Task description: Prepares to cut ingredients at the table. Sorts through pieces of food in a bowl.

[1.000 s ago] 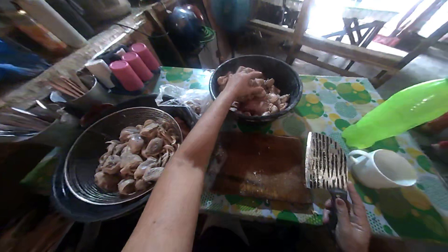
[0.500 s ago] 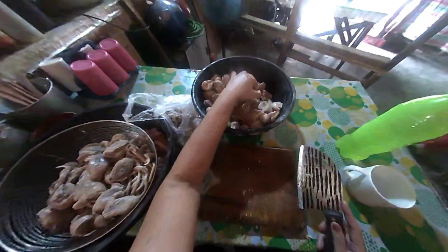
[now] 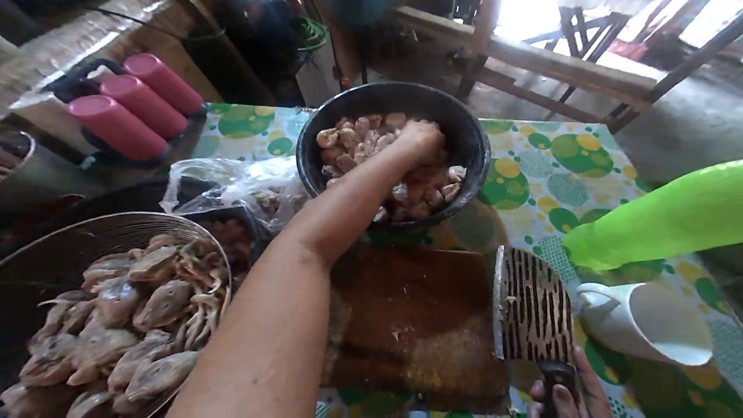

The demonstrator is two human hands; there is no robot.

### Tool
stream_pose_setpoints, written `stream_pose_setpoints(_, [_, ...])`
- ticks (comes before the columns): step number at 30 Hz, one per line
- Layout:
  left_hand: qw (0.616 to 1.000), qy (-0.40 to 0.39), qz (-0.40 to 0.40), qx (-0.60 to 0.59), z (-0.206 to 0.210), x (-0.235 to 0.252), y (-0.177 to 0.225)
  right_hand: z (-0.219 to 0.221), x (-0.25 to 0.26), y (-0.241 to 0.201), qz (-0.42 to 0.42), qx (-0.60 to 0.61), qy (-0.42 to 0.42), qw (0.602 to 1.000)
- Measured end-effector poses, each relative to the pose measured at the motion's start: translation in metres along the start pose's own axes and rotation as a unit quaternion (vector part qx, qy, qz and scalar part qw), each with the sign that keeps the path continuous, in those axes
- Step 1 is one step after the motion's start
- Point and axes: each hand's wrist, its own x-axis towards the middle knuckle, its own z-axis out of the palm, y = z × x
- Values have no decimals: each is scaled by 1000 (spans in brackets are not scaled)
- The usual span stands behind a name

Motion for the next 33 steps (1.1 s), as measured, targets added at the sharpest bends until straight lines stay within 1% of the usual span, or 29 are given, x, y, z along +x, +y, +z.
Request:
stream_pose_setpoints(2, [999, -29, -41, 10, -12, -8, 12, 0, 0, 1, -7, -2, -2, 1000])
stream_pose_setpoints(3, [998, -33, -45, 20, -15, -8, 13, -2, -2, 4, -20, 1, -9, 1000])
stream_pose_setpoints(6, [998, -19, -24, 48, -13, -11, 8, -4, -5, 9, -41, 15, -18, 999])
stream_pose_setpoints(11, [999, 3, 14, 35, 6, -1, -3, -5, -5, 8, -33, 38, -21, 999])
stream_pose_setpoints(13, [1000, -12, 8, 6, 6, 2, -1, -5, -5, 8, -30, 39, -19, 999])
stream_pose_setpoints(17, [995, -41, -49, -70, 0, 9, 7, -6, -3, 10, -38, 32, -20, 999])
stream_pose_setpoints(20, [996, -50, -40, -59, 4, 20, 3, -6, -3, 10, -44, 23, -24, 998])
stream_pose_setpoints(21, [995, -63, -50, -60, 3, 21, 6, -6, -3, 10, -44, 22, -22, 999])
stream_pose_setpoints(23, [988, -69, -90, -106, -1, 16, 12, -4, -3, 8, -40, 20, -15, 999])
stream_pose_setpoints(24, [984, -73, -95, -130, -4, 14, 12, -3, -2, 7, -35, 20, -13, 999])
stream_pose_setpoints(25, [981, -86, -86, -152, -6, 13, 11, -3, -2, 5, -30, 20, -14, 999])
stream_pose_setpoints(27, [968, -118, -43, -215, -11, 10, 7, -4, -3, 6, -31, 22, -18, 999])
stream_pose_setpoints(29, [937, -120, 36, -327, -21, 1, 0, -7, -3, 9, -40, 26, -21, 999])
stream_pose_setpoints(31, [892, -83, 121, -427, -31, -8, -11, -7, -5, 10, -39, 26, -20, 999])
stream_pose_setpoints(32, [880, -52, 129, -454, -35, -10, -18, -7, -5, 10, -40, 25, -20, 999])
stream_pose_setpoints(33, [878, -15, 102, -467, -39, -11, -23, -6, -5, 10, -42, 24, -20, 999])
